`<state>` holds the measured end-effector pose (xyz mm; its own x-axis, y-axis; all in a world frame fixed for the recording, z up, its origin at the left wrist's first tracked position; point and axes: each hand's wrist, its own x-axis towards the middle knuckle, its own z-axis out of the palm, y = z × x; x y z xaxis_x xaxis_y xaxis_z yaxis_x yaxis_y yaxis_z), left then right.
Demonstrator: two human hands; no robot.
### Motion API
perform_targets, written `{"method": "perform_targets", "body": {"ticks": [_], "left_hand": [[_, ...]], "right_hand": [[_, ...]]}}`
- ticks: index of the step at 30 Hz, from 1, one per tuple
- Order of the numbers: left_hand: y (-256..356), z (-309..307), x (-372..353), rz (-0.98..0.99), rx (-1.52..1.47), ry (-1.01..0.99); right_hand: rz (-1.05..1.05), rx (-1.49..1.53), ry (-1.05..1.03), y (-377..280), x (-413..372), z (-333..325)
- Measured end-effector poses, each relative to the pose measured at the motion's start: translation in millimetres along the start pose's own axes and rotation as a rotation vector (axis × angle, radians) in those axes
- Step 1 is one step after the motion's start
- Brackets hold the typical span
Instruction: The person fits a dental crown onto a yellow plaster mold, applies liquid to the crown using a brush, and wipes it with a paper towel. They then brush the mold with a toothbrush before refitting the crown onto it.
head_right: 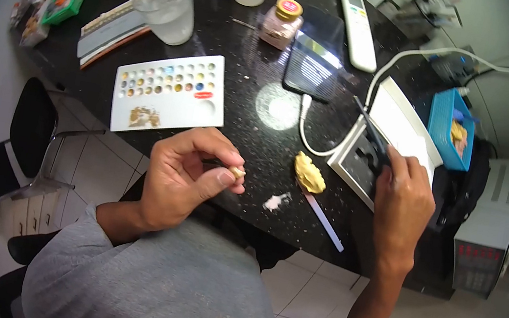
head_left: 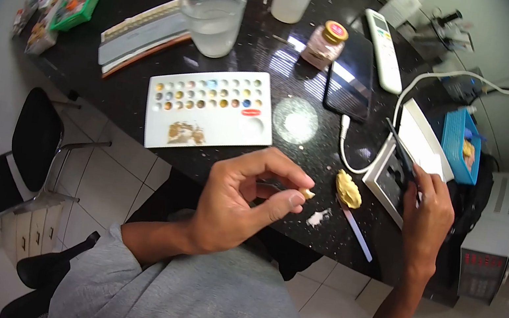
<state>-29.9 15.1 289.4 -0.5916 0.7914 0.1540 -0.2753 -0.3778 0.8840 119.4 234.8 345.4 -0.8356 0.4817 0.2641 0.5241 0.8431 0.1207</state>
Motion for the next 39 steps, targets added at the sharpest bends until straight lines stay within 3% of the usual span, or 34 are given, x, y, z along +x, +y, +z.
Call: {"method": "perform_targets", "body": {"ticks": [4, 6, 8, 14, 17, 18, 20, 23, 28, 30, 32, 34, 35, 36, 38, 39], "left_hand": [[0.8, -6.8, -10.2, 0.077, 0.007, 0.008], [2.1, -11.7, -15.0, 0.099, 0.044, 0.014], [3.5, -16.0, -19.0, 0.086, 0.017, 0.013], [10.5, -24.0, -32.0, 0.081, 0.026, 0.027], [12.7, -28.0, -37.1, 0.026, 0.029, 0.021], [12.7, -29.6, -38.3, 0.031, 0.029, 0.024], [12.7, -32.8, -39.9, 0.036, 0.026, 0.012], [12.8, -34.8, -39.8, 0.071, -0.055, 0.003], [14.6, -36.2, -37.1, 0.049, -0.071, -0.008], [15.0, -34.6, -34.0, 0.034, -0.085, -0.009], [14.7, -32.4, -32.0, 0.031, -0.068, 0.015], [12.5, -30.1, -28.9, 0.01, -0.117, 0.007], [10.0, -27.0, -27.2, 0.014, -0.1, 0.006], [8.0, -24.3, -26.6, 0.014, -0.088, 0.003], [3.9, -19.2, -24.8, 0.049, -0.104, -0.032], [1.8, -17.5, -23.8, 0.06, -0.105, -0.052]], "right_hand": [[0.052, 0.248, 0.17, -3.5, 17.9, -15.0], [0.051, 0.49, 0.238, -12.2, 32.4, -22.4], [0.03, 0.919, 0.244, -30.5, 50.1, -30.7], [-0.334, 1.284, 0.232, -95.6, 120.7, -47.7], [-0.35, 1.112, 0.28, -137.6, 149.2, -48.5], [-0.263, 0.943, 0.262, -150.8, 155.9, -49.9], [-0.431, 0.873, 0.247, -162.8, 176.3, -36.7], [-0.438, 0.72, 0.192, -178.9, 183.6, -32.1], [-0.435, 0.662, 0.121, -186.8, 184.8, -25.5], [-0.544, 0.7, 0.206, -189.2, 185.6, -21.1], [-0.474, 0.67, 0.109, -182.1, 177.0, -39.1], [-0.42, 0.907, 0.022, -164.2, 167.7, -60.2], [-0.456, 1.277, 0.088, -146.4, 169.7, -42.9], [-0.268, 1.083, 0.295, -149.3, 144.6, -60.9], [-0.247, 1.433, -0.03, -83.9, 129.4, -92.7], [-0.297, 1.273, 0.127, -54.5, 110.6, -90.1]]}}
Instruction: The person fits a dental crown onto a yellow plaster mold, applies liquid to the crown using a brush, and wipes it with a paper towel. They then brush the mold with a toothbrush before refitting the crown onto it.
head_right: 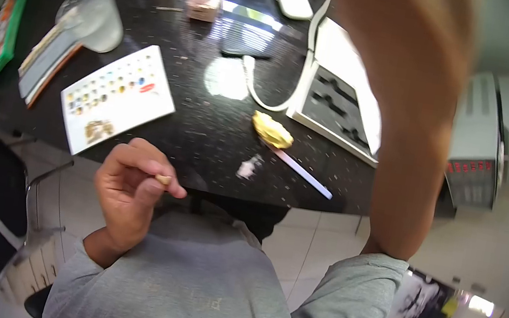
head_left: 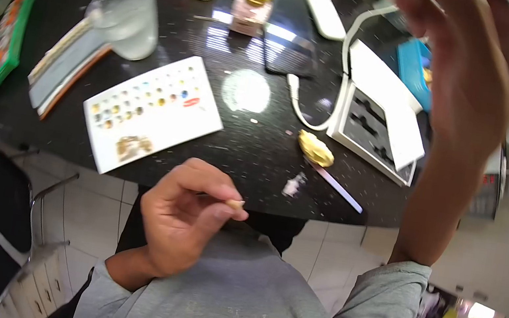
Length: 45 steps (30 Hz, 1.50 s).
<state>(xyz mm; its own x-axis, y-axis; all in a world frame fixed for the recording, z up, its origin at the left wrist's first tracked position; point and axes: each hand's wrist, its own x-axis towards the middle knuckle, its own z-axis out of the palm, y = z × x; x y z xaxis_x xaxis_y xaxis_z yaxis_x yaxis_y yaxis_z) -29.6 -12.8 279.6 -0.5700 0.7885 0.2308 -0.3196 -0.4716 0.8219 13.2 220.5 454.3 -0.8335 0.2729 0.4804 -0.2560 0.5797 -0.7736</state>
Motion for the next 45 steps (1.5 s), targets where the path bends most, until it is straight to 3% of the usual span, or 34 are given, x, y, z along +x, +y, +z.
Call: {"method": "perform_targets", "body": {"ticks": [1, 3, 5, 7, 9, 15, 19, 20, 23, 26, 31, 36, 39, 41, 43, 45], "left_hand": [[-1.3, 2.9, 0.2, -0.006, -0.011, -0.004], [-4.3, 4.2, 2.7, -0.028, 0.002, -0.062], [-7.6, 10.8, 6.1, -0.057, -0.016, -0.066], [-11.9, 18.6, 10.1, -0.087, -0.034, -0.072], [-14.8, 23.8, 14.5, -0.097, -0.033, -0.047], [-22.2, 34.9, 23.2, -0.154, -0.006, -0.004], [-22.7, 41.7, 23.7, -0.201, 0.049, 0.037], [-20.5, 43.7, 23.9, -0.244, 0.106, 0.083], [-27.5, 36.6, 24.3, -0.162, -0.011, 0.03], [-28.1, 38.9, 22.4, -0.146, 0.031, 0.056], [-26.6, 43.9, 22.1, -0.146, 0.165, 0.055], [-26.1, 46.7, 18.4, -0.146, 0.22, 0.072], [-23.2, 45.0, 15.9, -0.115, 0.327, 0.046], [-20.5, 40.4, 12.5, -0.102, 0.389, 0.036], [-18.3, 32.4, 11.5, 0.041, 0.608, -0.016], [-18.2, 29.1, 7.4, 0.027, 0.614, -0.006]], "right_hand": [[-0.123, -0.166, 0.05, 6.0, -25.5, -21.1], [-0.143, -0.315, 0.115, -5.8, -73.0, -47.5], [0.034, -0.276, 0.286, -13.0, -114.9, -53.8], [0.097, -0.453, 0.522, -7.8, -150.3, -49.2], [0.243, -0.594, 0.623, 4.8, -183.4, -48.3], [0.434, -0.749, 0.585, 47.5, -231.2, -39.5], [0.278, -0.806, 0.523, 65.6, -231.8, -38.1], [0.33, -0.825, 0.517, 62.7, -229.2, -34.1], [0.366, -0.66, 0.563, 57.8, -242.2, -30.9], [0.226, -0.395, 0.676, 49.6, -241.8, -11.3], [0.027, -0.17, 0.477, 43.3, -230.5, 43.1], [0.023, 0.144, 0.558, 44.6, -216.4, 84.2], [-0.024, 0.058, 0.448, 46.8, -214.2, 84.8], [-0.001, 0.048, 0.454, 47.8, -214.4, 83.7], [0.038, 0.103, 0.509, 50.5, -217.6, 86.3], [0.066, 0.139, 0.499, 48.5, -216.7, 87.9]]}}
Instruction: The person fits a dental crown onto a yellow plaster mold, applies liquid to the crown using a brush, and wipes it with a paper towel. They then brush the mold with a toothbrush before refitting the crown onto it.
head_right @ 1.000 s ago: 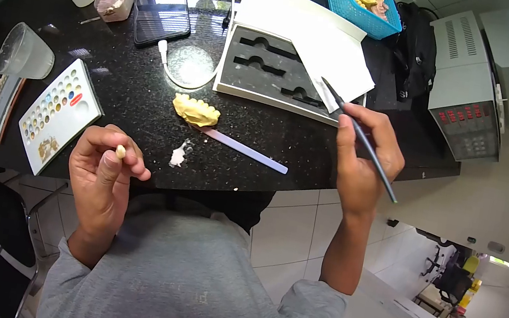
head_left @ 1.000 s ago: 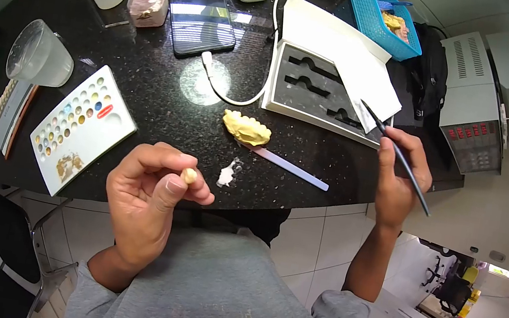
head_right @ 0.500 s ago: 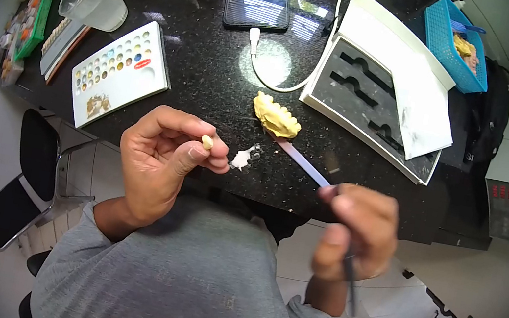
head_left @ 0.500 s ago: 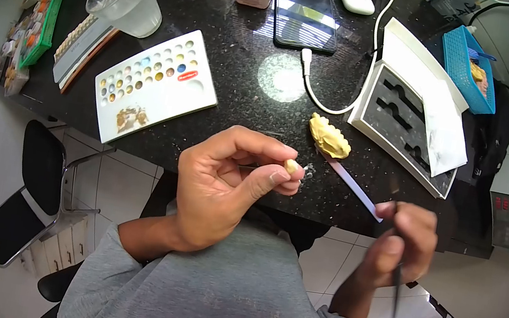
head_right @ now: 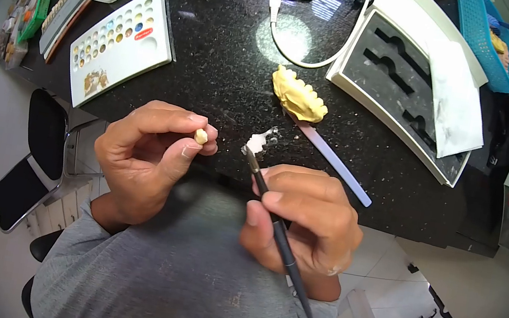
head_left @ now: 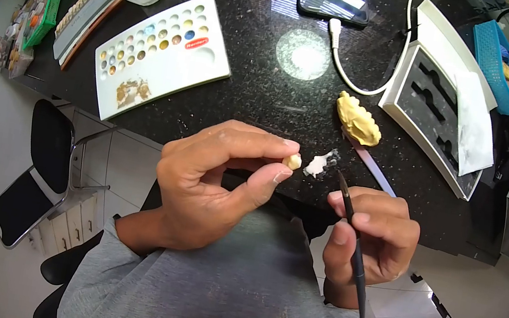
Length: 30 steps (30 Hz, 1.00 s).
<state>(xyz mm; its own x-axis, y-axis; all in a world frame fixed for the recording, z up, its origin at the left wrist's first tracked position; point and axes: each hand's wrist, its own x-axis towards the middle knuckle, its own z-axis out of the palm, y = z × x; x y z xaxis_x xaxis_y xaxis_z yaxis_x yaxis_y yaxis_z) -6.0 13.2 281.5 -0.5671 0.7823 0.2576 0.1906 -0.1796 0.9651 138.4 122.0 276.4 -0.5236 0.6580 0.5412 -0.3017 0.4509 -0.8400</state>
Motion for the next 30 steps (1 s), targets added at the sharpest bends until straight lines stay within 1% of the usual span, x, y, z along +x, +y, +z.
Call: {"method": "perform_targets", "body": {"ticks": [3, 6, 8, 10, 12, 14, 19, 21, 24, 26, 30], "left_hand": [[0.6, -0.8, -4.2, -0.049, 0.017, -0.008], [0.0, 1.3, -5.2, -0.048, 0.075, 0.008], [-0.2, 2.5, -4.3, 0.008, 0.169, 0.013], [-3.2, 3.5, -3.5, 0.024, 0.175, 0.037], [-8.0, 2.5, -3.1, 0.115, 0.193, 0.022], [-8.1, 2.0, -2.6, 0.121, 0.184, 0.02], [-9.8, 3.7, -0.6, 0.17, 0.17, 0.007], [-10.3, 9.6, 0.4, 0.152, 0.154, 0.159], [-12.1, 10.7, 0.1, 0.18, 0.146, 0.163], [-12.2, 11.0, 0.2, 0.186, 0.145, 0.162], [-13.0, 10.2, 0.9, 0.216, 0.15, 0.143]], "right_hand": [[-0.035, 0.072, -0.077, 2.6, 0.3, 7.9], [-0.06, 0.08, -0.066, 6.2, -0.3, 18.2], [-0.043, 0.079, -0.065, 6.1, -1.9, 21.7], [-0.026, 0.043, -0.042, 6.3, -3.1, 23.7], [-0.018, 0.018, -0.051, 6.5, -1.7, 25.2], [-0.01, -0.001, -0.078, 6.5, -2.2, 25.2], [-0.019, 0.004, -0.067, 8.8, -3.1, 25.9], [-0.023, -0.001, -0.07, 9.2, -3.0, 25.8], [-0.029, -0.005, -0.076, 9.3, -3.1, 24.5], [0.021, -0.023, -0.15, 6.3, -3.9, 21.8], [-0.038, -0.015, -0.078, 11.5, -3.7, 24.9]]}}
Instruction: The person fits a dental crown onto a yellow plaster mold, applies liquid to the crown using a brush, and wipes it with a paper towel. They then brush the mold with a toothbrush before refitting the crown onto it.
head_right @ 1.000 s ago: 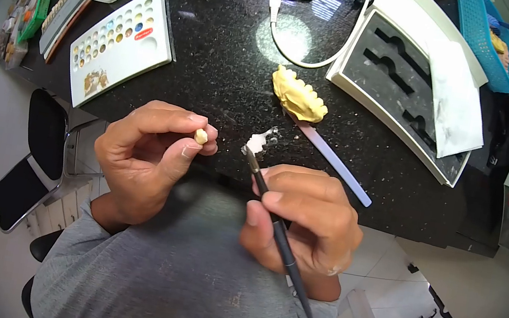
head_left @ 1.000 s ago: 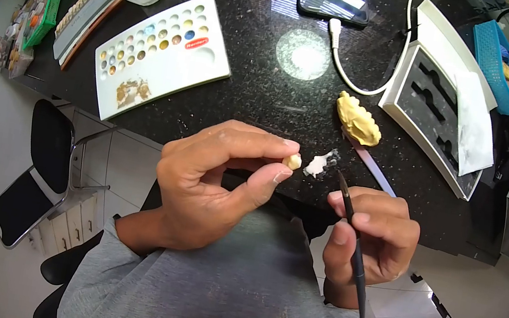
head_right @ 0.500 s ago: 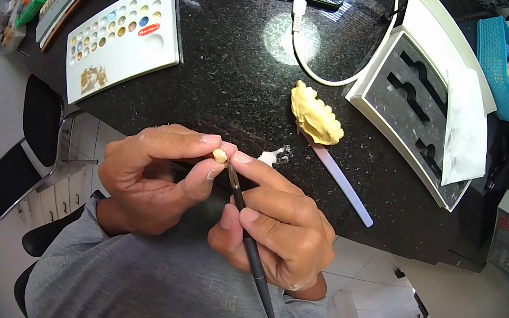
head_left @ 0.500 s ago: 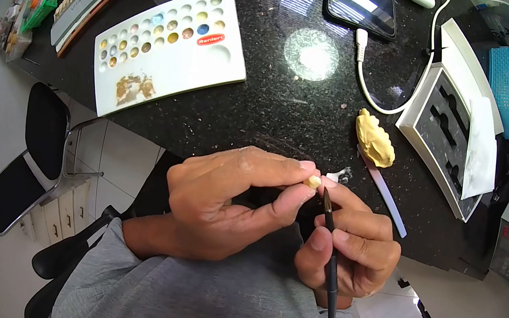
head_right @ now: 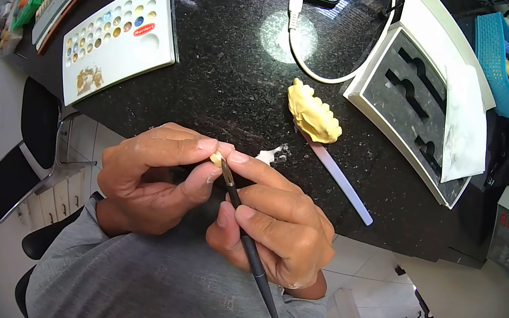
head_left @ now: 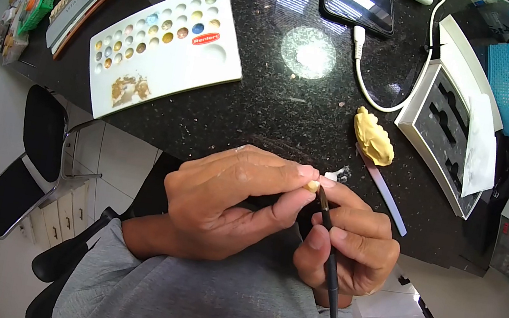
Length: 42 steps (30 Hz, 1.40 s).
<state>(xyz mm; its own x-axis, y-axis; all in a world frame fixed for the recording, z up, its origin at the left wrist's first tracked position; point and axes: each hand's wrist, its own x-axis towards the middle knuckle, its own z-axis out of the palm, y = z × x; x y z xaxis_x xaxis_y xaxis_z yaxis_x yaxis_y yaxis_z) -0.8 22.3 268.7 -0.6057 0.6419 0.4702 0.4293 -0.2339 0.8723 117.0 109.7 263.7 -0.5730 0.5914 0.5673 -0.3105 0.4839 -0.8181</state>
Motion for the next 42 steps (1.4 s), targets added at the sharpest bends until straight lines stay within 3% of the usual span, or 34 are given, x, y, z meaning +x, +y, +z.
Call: {"method": "perform_targets", "body": {"ticks": [37, 42], "left_hand": [[-1.5, 1.8, 0.3, 0.078, 0.049, 0.007], [1.7, 1.8, 0.5, -0.004, -0.032, 0.036]], "right_hand": [[0.024, 0.093, -0.032, -3.5, -0.8, -6.7], [0.061, 0.143, -0.067, -6.1, 1.0, -14.7]]}}
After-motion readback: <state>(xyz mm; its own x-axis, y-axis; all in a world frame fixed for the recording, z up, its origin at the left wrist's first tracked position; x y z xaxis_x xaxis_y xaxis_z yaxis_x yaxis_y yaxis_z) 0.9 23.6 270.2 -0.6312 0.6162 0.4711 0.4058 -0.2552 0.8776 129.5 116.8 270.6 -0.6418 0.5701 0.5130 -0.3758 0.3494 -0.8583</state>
